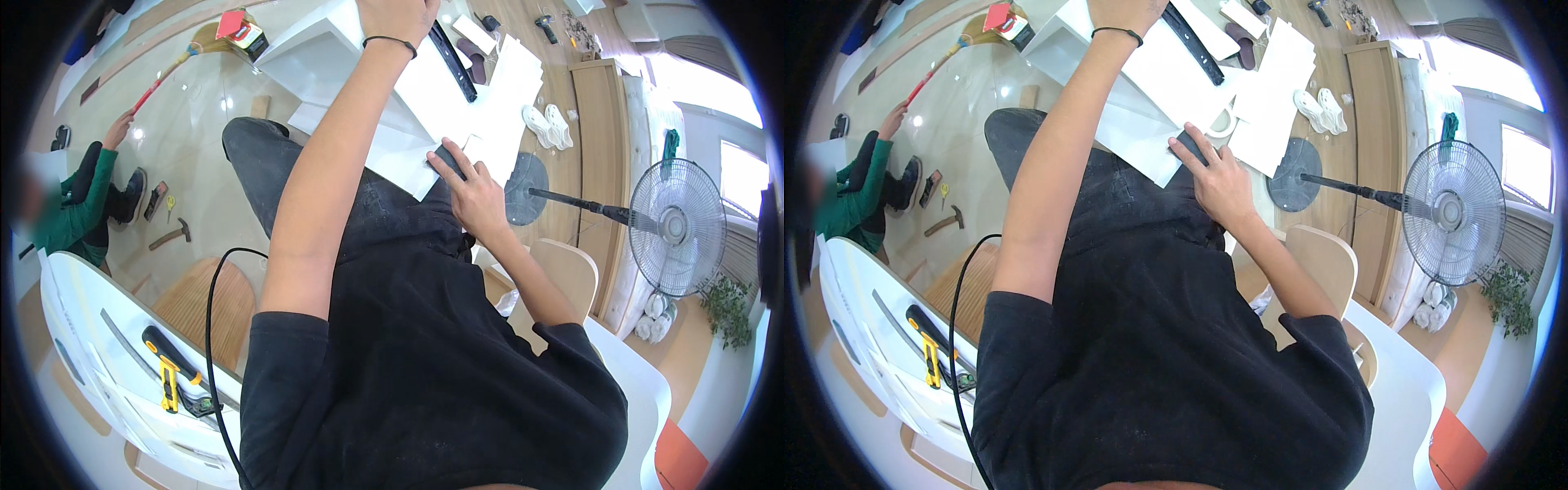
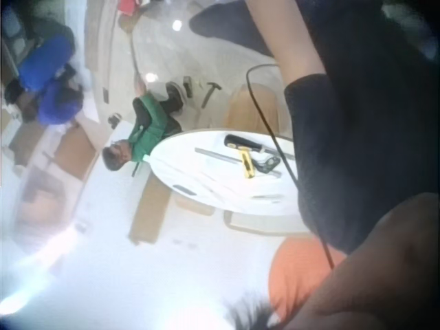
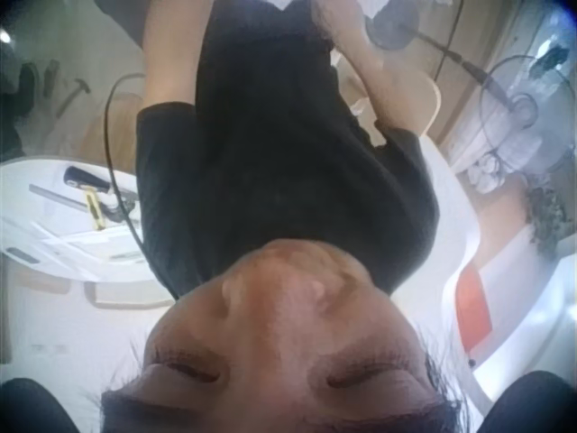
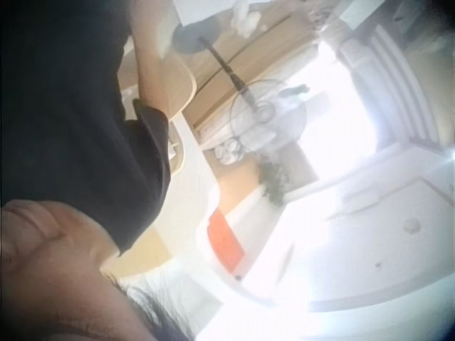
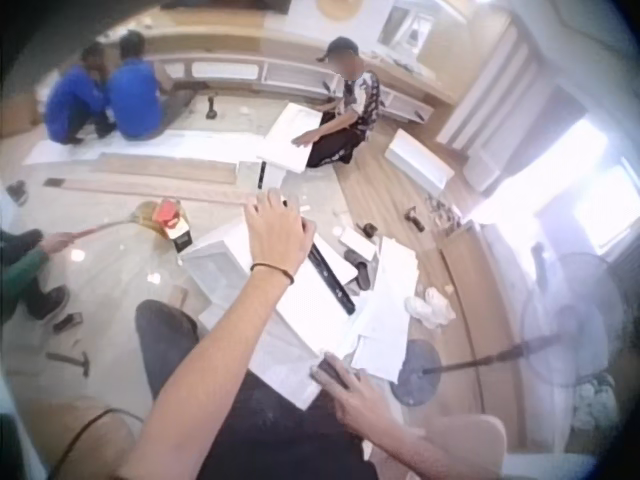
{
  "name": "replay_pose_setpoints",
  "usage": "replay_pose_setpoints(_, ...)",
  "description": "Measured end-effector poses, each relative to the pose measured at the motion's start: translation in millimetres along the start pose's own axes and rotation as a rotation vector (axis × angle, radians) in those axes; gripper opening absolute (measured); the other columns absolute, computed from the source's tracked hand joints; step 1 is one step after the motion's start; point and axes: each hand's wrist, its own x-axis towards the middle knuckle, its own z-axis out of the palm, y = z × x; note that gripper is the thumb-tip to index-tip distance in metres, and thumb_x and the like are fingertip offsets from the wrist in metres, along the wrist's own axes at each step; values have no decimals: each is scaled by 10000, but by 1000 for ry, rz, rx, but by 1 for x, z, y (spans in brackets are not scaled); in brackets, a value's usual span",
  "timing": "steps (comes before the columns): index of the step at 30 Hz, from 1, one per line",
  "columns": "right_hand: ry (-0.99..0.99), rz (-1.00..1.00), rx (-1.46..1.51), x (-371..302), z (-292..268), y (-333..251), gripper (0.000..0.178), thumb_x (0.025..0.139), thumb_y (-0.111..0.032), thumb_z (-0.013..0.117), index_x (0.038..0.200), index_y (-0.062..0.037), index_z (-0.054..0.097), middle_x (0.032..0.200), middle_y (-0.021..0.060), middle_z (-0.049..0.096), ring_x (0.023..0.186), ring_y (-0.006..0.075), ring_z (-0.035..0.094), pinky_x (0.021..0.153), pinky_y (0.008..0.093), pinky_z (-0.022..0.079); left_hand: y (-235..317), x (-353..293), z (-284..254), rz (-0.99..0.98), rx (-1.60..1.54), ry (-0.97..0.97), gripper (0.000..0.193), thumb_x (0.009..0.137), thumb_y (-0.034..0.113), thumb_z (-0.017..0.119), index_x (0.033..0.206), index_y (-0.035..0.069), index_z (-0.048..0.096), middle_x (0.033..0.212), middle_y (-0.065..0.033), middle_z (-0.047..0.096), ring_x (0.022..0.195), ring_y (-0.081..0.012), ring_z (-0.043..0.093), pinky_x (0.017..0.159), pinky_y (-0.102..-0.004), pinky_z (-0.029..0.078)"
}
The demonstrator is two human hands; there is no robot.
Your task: The person sits on the floor and uses a utility knife and sanding block to trim and smooth the edges of a white cabinet door. They repeatedly cut along the edge and sand the surface while other workers assemble nearby.
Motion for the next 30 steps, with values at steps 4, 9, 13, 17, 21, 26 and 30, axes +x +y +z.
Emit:
replay_pose_setpoints(4,-36,-304,263,-8,6,-2,763,805,35,632,1492,-293,582,1608,19,477,821,259,591,674,368,586,-1,3,2,2,-30,56,344,834,368,666,1014,82,732,1047,-152,637,1075,-305,562,977,-484,392)
replay_pose_setpoints(9,-10,-59,196,-9,15,1,803,780,45,628,1495,-317,585,1614,8,475,826,249,589,675,356,579,-1,0,3,-25,-77,35,341,825,373,682,1001,84,728,1034,-147,637,1078,-303,563,944,-477,402)
replay_pose_setpoints(13,-65,-207,201,-10,20,-2,785,797,38,622,1500,-308,577,1621,18,463,867,257,585,684,355,582,0,1,1,-36,-47,-19,334,829,370,685,998,84,727,1033,-143,635,1083,-305,564,932,-475,407)
replay_pose_setpoints(17,-11,-139,195,-12,16,-6,811,794,31,620,1517,-329,556,1632,14,448,849,243,568,696,338,590,-1,-1,-2,-20,-70,-42,339,835,375,682,1001,83,727,1038,-151,637,1077,-312,566,957,-481,404)
replay_pose_setpoints(21,-145,-147,121,-11,11,-10,804,807,25,636,1522,-333,549,1649,3,423,816,235,542,710,350,588,-3,1,-2,54,17,177,343,830,370,678,1008,81,724,1028,-163,628,1074,-323,563,982,-491,395)
replay_pose_setpoints(26,-81,-147,175,-11,9,-16,843,790,55,608,1543,-316,529,1672,18,393,853,261,559,715,361,586,-2,1,1,-11,-23,32,357,824,380,684,1022,84,713,1021,-153,624,1075,-314,560,970,-491,401)
replay_pose_setpoints(30,-55,-106,112,-11,9,-17,866,788,13,653,1565,-335,495,1661,12,407,837,235,548,725,341,589,-1,-1,3,-17,-51,26,365,828,396,688,1023,88,712,1039,-149,623,1079,-309,558,959,-488,406)
